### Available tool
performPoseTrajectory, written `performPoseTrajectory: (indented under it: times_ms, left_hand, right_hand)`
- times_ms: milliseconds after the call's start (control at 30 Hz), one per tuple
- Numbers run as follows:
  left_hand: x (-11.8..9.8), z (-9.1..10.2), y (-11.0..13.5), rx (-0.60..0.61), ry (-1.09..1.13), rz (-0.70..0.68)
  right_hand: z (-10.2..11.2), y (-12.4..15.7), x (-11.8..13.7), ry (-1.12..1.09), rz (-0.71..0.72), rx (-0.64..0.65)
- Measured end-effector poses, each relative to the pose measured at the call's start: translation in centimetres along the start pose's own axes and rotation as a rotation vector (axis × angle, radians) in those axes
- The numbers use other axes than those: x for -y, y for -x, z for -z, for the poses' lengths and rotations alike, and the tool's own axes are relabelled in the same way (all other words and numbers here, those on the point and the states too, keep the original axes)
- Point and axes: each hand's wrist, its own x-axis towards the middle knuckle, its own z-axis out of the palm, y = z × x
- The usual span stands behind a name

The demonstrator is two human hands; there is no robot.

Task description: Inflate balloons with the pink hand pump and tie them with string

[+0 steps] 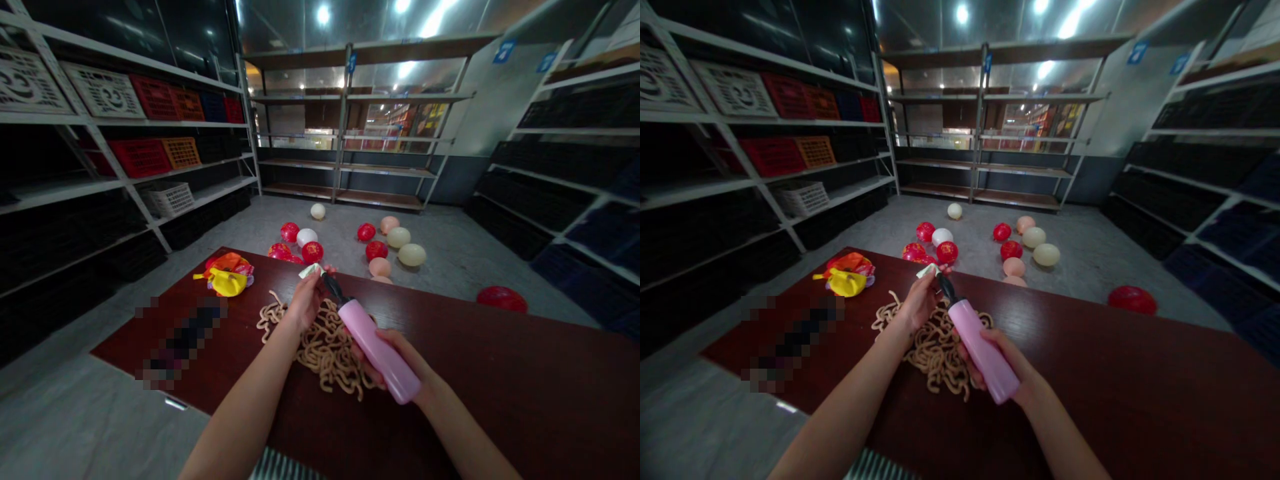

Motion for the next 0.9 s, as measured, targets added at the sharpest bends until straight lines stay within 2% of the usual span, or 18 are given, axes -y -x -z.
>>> performPoseTrajectory:
  times_ms: [133,333,533,733,800,900]
  left_hand:
    - [0.1,-0.4,0.2,-0.074,0.044,0.006]
    - [0.9,-0.2,0.1,-0.085,-0.048,0.067]
    - [0.2,0.1,0.2,0.106,-0.066,0.034]
    - [-0.3,-0.5,0.8,0.224,0.220,0.038]
    - [-0.2,-0.5,0.9,0.229,0.208,0.045]
    - [-0.1,-0.2,0.7,0.242,0.072,0.036]
  right_hand:
    - [-0.1,-0.1,-0.3,0.001,-0.001,0.035]
    - [-0.2,0.0,-0.2,-0.022,0.011,0.038]
    - [-0.7,0.5,0.3,-0.022,0.031,0.074]
    - [-1.2,0.8,0.4,-0.032,0.023,0.058]
    - [-1.2,0.8,0.4,-0.026,0.015,0.048]
    - [-1.0,0.9,0.6,-0.012,0.020,0.026]
